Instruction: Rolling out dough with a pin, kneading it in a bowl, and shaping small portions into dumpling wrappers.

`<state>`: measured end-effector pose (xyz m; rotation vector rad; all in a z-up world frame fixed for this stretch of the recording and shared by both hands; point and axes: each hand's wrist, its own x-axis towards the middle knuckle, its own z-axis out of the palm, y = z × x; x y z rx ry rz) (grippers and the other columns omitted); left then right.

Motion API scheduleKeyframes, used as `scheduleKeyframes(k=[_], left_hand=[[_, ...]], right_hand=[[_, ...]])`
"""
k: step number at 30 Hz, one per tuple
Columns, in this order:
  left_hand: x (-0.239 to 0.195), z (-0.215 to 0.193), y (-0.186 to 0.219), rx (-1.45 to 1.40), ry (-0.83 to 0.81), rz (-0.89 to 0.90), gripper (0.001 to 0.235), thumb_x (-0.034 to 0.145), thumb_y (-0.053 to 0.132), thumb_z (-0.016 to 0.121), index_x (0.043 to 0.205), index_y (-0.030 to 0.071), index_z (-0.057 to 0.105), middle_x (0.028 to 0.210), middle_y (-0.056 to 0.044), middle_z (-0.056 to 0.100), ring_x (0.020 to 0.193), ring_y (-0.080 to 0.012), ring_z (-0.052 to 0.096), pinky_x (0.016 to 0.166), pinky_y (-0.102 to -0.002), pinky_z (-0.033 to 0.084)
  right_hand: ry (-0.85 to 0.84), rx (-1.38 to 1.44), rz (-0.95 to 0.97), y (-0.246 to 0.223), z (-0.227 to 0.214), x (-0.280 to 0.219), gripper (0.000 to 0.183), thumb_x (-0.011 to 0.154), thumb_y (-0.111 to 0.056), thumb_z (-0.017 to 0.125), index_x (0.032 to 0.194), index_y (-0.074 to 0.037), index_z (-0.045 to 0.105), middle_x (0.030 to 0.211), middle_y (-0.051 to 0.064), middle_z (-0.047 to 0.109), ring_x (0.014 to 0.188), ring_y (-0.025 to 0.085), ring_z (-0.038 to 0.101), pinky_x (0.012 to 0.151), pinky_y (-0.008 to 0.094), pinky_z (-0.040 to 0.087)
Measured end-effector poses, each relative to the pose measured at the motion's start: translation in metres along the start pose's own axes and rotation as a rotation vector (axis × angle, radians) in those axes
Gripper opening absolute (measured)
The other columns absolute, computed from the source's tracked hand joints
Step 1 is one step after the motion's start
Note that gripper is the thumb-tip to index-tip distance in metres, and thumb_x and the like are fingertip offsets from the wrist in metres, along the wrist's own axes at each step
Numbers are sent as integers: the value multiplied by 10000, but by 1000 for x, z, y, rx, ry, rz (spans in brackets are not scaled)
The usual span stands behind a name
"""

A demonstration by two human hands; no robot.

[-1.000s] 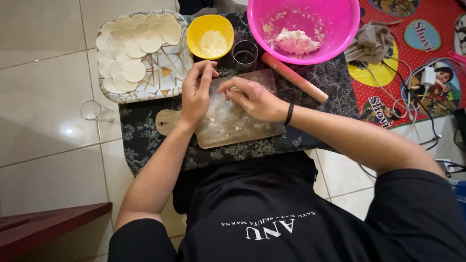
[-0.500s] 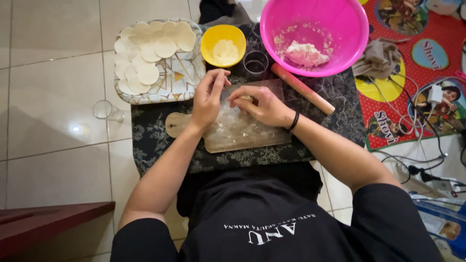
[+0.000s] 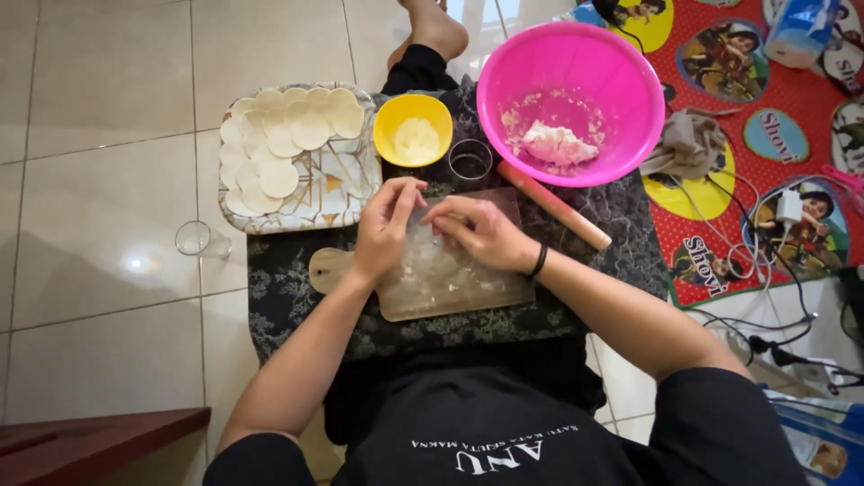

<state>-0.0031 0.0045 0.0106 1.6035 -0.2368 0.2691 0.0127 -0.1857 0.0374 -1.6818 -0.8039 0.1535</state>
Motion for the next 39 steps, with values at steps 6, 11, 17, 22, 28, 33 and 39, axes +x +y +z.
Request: scheduleKeyframes(k=[6,11,17,22,28,33,39], left_hand=[[-1,-2,-2,58,8,-20,157,1053,176,611,1049,102,749,726,-40,703,697,-132,645,710,-294,558],[-2,-3,-2,147,9,-78,145,1035,178,642,1007,112,768,711,-44,706,693,-118,633,699,-302,558],[8,2,14,157,-10,-170,171,1028,193,639,964,116,777,688,-72,738,694,-137,665,716,-325,575],[5,-3,13,103,-10,-181,207,1037,216,624,955,102,776,685,-93,757,686,-144,704,717,-327,590],[-7,-3,7,69,-14,-61,279,1075,240,559,912,104,740,659,-57,670,637,-142,591,660,-334,547],[-9,-3,11,176,-112,15,383,1050,253,613,699,105,646,534,-75,564,568,-113,514,580,-304,482],[-13,-10,3,99,-184,47,509,1098,251,497,616,110,583,506,-58,546,537,-117,460,563,-304,480]], right_hand=[[-52,-178,-107,1,1,-4,221,976,-72,673,1194,-51,709,994,127,779,905,328,766,813,442,598],[-47,-48,-82,12,-3,-5,195,1003,-42,609,1165,-62,716,853,87,746,634,227,705,638,366,584],[-62,11,-34,22,-12,-2,205,1026,-23,547,1164,-29,698,814,86,730,551,198,681,575,337,579],[-68,-49,-22,13,-3,-1,229,1019,-13,535,1184,-24,694,786,105,698,598,250,691,582,374,586],[1,-216,-106,6,9,-9,178,944,-102,699,1086,6,696,826,191,681,718,396,687,654,488,555],[-10,-263,-55,9,9,-11,191,983,-186,669,842,-76,737,665,138,675,601,344,675,588,410,530],[24,-304,-29,-2,13,-17,198,996,-172,639,855,-69,732,710,151,724,647,366,706,596,426,544]])
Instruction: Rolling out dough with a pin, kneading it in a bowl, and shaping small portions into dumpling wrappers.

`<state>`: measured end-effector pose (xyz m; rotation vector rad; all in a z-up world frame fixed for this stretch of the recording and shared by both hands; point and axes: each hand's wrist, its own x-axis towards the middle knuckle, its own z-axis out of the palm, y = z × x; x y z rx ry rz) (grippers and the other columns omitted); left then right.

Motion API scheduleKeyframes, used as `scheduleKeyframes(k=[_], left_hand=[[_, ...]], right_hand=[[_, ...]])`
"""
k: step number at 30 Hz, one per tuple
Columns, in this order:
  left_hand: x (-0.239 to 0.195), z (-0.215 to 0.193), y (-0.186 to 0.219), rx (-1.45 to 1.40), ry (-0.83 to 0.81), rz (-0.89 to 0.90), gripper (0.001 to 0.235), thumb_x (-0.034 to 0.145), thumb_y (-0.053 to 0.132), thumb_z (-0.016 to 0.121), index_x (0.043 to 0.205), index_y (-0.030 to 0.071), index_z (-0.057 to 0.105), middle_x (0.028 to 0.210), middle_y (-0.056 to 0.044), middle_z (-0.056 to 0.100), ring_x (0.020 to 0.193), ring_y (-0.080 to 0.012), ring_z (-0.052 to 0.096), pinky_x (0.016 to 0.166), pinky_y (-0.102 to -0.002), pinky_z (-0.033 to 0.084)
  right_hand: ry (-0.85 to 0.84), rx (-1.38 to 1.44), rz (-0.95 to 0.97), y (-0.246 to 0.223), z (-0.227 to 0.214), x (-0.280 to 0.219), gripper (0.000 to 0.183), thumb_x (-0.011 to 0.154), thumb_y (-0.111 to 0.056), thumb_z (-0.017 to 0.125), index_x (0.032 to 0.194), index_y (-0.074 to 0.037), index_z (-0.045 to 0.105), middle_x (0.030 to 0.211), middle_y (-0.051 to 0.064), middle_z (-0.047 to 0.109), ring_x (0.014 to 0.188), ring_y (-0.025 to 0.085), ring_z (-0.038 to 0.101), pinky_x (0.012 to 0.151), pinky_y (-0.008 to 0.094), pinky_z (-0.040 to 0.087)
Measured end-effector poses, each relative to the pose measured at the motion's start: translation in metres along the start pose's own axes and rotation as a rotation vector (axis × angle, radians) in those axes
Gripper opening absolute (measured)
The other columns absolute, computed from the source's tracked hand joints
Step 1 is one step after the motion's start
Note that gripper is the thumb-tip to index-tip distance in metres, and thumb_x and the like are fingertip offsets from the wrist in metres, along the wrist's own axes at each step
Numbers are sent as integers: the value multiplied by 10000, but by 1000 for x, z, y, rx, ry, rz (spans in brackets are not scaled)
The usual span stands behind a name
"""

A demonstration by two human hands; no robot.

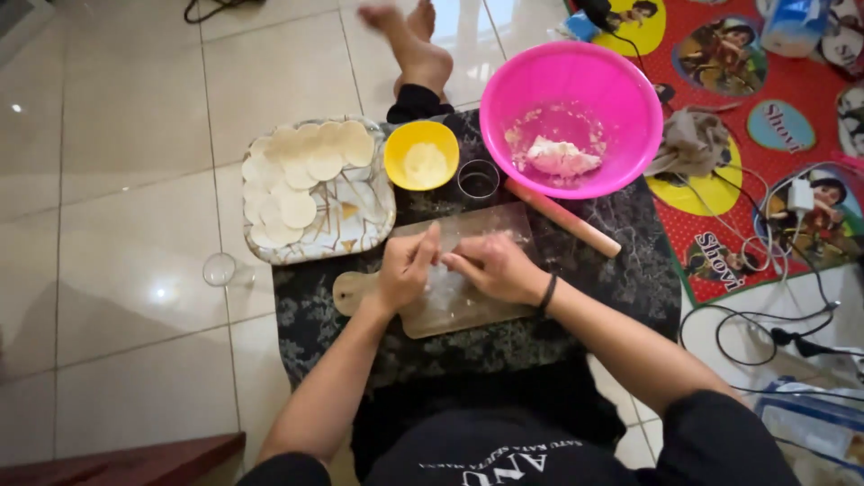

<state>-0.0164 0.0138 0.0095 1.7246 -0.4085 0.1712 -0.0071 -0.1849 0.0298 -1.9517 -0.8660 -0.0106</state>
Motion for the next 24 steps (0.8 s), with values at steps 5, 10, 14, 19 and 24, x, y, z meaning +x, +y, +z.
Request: scheduleKeyframes(k=[5,10,14,19,24], left_hand=[[-19,-23,50,227,70,29,462,1021,231,644,592,88,547,470,-100,518,446,-203,510,495,-296,462],[-81,-51,37,586,261,163,134,900,113,722,769,122,699,622,-71,595,622,-301,600,672,-361,516],[-130,-88,18,908,558,-1,46,1015,110,704,977,87,691,867,-97,634,828,-327,619,826,-406,494],[-141,-115,30,1017,508,-604,435,1113,371,502,1303,-14,574,1079,-158,600,945,-315,612,762,-459,519],[-151,-125,1,1028,500,-641,462,1142,396,522,983,-2,695,860,-132,692,758,-328,639,697,-442,507]], right_hand=[[106,-82,51,-17,-18,-17,161,965,-164,681,844,-68,726,678,158,687,645,376,687,606,444,542],[325,-242,170,-23,-50,-67,118,956,-191,704,857,-135,735,702,99,690,691,332,685,663,373,555],[606,-613,323,2,-95,-134,66,1050,-106,710,1025,-48,729,827,161,688,814,356,677,782,414,531],[472,-862,752,56,-133,-194,415,1058,-357,701,952,42,741,787,167,647,663,333,580,621,435,477],[530,-201,960,45,-138,-188,545,1077,-313,645,736,112,629,609,78,519,546,184,412,515,327,351]])
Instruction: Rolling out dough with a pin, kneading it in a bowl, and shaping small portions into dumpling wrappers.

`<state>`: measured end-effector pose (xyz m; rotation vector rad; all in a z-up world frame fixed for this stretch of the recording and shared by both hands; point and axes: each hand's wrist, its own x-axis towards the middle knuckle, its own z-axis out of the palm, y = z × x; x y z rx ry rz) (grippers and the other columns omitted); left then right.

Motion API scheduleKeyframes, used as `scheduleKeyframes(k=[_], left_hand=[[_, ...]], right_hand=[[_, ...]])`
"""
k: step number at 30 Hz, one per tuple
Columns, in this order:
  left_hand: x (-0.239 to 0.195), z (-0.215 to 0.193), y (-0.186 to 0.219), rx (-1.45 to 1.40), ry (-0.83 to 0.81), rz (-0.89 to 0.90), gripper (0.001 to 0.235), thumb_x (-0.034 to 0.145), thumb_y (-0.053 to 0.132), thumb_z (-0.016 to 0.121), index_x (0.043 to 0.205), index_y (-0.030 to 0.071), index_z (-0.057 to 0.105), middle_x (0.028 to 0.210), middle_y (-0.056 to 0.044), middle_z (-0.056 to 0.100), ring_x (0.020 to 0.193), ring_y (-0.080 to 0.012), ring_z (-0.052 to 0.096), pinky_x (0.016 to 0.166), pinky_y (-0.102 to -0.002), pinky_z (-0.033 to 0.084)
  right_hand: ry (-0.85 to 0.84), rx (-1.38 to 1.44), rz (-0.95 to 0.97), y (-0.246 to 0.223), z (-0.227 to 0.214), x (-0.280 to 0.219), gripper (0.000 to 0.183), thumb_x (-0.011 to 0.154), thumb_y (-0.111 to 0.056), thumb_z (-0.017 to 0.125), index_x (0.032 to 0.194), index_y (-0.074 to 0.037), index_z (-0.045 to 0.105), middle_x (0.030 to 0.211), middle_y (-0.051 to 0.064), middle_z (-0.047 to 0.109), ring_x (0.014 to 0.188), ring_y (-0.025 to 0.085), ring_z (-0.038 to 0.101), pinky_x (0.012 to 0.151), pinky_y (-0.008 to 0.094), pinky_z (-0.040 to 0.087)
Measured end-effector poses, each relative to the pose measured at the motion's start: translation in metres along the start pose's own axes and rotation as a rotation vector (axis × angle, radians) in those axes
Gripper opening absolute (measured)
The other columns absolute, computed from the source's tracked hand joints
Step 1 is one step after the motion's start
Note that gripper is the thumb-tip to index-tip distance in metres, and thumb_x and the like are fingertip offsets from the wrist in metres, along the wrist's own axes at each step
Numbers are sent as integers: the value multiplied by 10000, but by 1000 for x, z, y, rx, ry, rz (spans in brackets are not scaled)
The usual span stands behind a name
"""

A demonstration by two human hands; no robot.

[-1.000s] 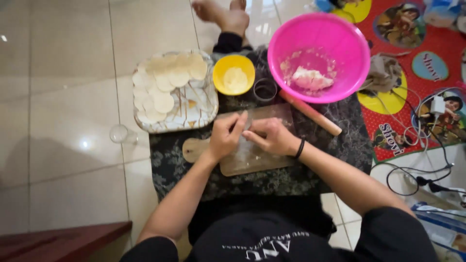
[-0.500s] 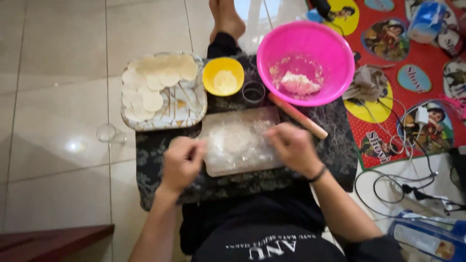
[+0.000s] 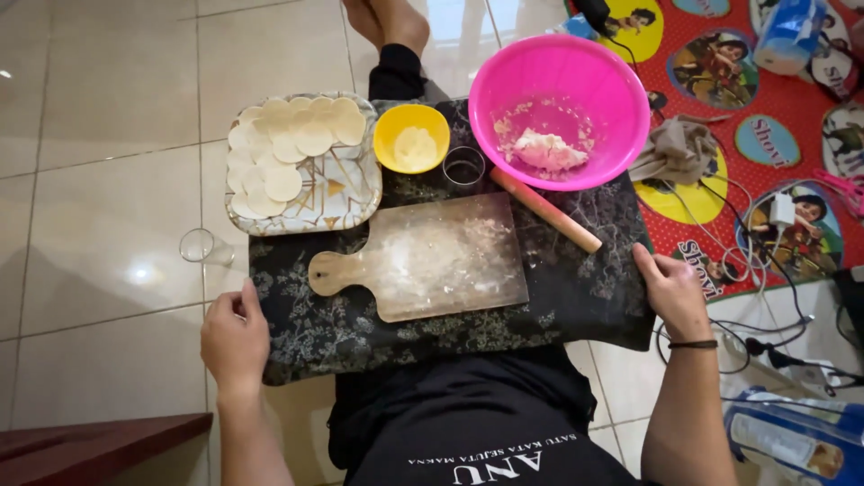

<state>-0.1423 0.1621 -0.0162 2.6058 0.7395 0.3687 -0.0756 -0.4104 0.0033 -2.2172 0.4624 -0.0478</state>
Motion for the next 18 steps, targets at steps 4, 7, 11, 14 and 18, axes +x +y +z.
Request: scheduleKeyframes(k=[4,7,11,14,18], left_hand=[[5,0,4,-12,-150,-151,577,1144,463,440,955,0,728,754,-169,696,686,-364,635,665,-468,499],[0,8,-6,-140,-28,-9,518,1135,367,535,873,-52,690,689,-188,652,595,-347,572,627,-436,479],[2,11,-7,-207,4,6,501,1136,321,554,827,-54,674,649,-163,626,568,-309,534,597,-415,455],[11,1,-4,-178,-4,11,526,1137,318,556,784,-61,649,623,-184,597,539,-331,488,582,-440,436],[23,-17,-2,-56,-171,-58,538,1115,403,521,889,-52,697,777,-232,695,638,-442,592,644,-497,488]], right_hand=[[-11,43,56,5,2,2,538,1077,-330,653,766,108,656,644,73,544,572,168,428,519,310,358],[12,65,35,9,3,0,507,1076,-316,671,792,103,670,665,60,560,579,153,440,517,293,361],[36,35,24,9,2,1,500,1077,-313,677,814,112,674,672,74,572,585,170,455,523,304,370],[42,12,23,2,0,-4,490,1079,-303,686,836,122,675,668,70,563,584,164,439,515,299,364],[14,-168,-28,-3,-4,-6,501,1107,-323,664,878,123,674,653,121,585,580,214,464,543,345,410]])
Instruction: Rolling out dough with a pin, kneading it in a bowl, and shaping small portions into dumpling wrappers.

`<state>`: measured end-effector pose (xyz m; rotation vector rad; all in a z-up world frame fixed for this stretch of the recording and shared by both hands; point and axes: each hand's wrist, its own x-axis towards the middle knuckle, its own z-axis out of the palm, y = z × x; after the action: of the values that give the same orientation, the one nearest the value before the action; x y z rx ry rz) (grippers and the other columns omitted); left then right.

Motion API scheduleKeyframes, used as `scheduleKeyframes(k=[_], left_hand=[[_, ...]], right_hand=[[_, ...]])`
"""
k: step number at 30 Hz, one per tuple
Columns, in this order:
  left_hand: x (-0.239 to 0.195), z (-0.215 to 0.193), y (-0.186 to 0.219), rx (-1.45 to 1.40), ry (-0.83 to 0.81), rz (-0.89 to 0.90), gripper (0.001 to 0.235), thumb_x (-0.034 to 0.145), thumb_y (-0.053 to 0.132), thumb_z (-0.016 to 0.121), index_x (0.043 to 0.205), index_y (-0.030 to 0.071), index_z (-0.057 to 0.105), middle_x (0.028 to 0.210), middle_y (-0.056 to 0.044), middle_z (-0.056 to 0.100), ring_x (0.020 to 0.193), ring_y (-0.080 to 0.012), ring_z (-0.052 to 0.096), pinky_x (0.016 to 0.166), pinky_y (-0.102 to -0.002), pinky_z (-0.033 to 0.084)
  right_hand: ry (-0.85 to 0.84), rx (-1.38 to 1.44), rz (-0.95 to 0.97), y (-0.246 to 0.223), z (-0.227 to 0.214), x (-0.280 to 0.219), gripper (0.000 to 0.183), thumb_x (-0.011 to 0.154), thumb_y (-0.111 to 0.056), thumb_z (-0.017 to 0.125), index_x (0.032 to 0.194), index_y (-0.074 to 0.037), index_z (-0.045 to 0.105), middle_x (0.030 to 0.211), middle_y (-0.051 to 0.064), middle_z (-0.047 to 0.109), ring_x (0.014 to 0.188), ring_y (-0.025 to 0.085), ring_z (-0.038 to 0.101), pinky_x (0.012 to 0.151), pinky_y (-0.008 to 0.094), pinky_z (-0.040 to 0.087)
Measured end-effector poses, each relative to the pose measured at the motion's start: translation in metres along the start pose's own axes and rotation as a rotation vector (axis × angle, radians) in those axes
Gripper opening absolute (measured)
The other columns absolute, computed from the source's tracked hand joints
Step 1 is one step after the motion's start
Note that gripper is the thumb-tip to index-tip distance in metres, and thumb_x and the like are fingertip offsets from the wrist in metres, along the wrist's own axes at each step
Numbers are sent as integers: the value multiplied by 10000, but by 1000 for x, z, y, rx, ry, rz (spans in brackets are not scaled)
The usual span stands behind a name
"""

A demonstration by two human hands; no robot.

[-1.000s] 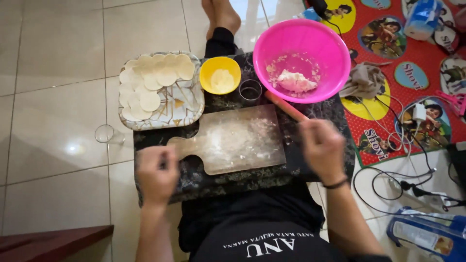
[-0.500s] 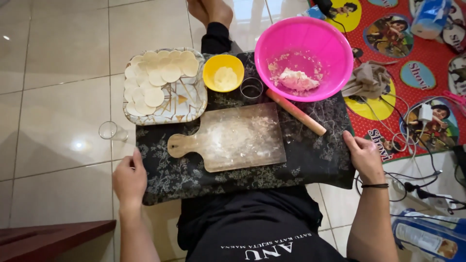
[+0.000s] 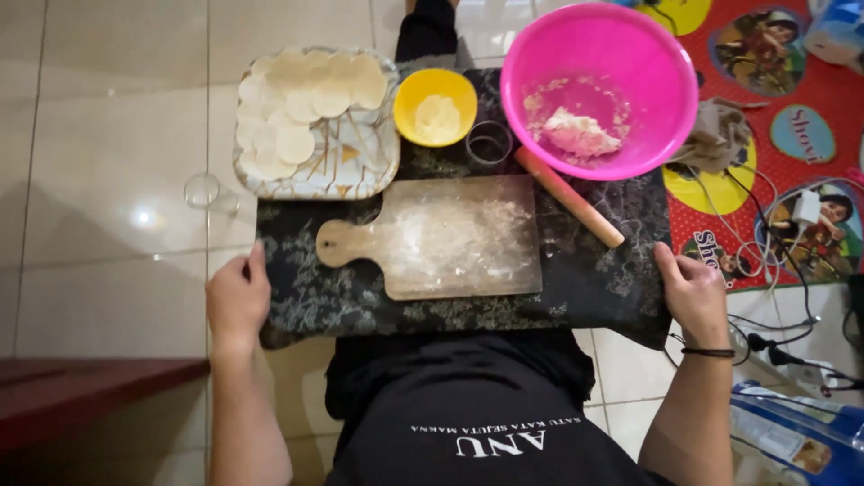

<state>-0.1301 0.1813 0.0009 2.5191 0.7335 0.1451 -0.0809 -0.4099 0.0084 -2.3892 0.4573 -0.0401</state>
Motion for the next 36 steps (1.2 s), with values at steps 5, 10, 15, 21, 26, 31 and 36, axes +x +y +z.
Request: scheduleKeyframes(k=[5,10,15,21,26,31,36], left_hand=[[29,-19,33,-38,76,105,419,1121,336,516,1010,-22,704,836,-174,689,706,-354,620,672,-453,501],[87,9,26,-242,177,140,519,1155,410,503,922,-20,677,780,-135,682,679,-249,624,663,-373,522],[121,43,0,-377,194,51,336,1045,433,675,1011,107,748,800,-76,727,875,-316,724,795,-446,548],[107,38,0,-421,107,77,284,1061,366,688,999,96,747,705,-58,686,760,-207,691,757,-364,543],[102,37,-14,-325,128,57,304,1083,424,673,1013,138,748,739,-51,703,829,-250,709,793,-411,541],[61,4,56,-66,367,152,254,1060,324,731,1136,87,682,844,-52,657,869,-297,697,761,-480,565],[6,26,187,-886,-180,523,284,985,160,662,1261,93,652,1003,-125,698,942,-213,628,886,-408,563]], right_hand=[[283,-281,-294,-2,-1,6,277,1082,-216,771,1022,54,754,837,159,676,702,289,592,662,390,485],[569,1,-684,-77,14,-7,133,1094,133,723,982,145,653,901,217,615,743,302,516,715,414,465],[25,171,-1001,-152,66,-15,129,934,-108,785,818,-133,737,751,23,687,703,262,662,718,340,531],[-443,212,-1249,-201,85,-23,105,968,-179,691,893,-105,689,727,58,581,676,306,670,639,376,554],[-542,326,-1209,-207,116,-12,256,1000,-199,664,781,-72,630,664,90,537,591,332,607,568,393,503],[-569,512,-1054,-193,140,7,430,1019,-212,645,620,-83,551,532,77,474,473,224,469,502,334,407],[-640,663,-844,-197,131,9,625,1065,-155,578,451,-108,468,424,32,411,425,121,338,452,301,350]])
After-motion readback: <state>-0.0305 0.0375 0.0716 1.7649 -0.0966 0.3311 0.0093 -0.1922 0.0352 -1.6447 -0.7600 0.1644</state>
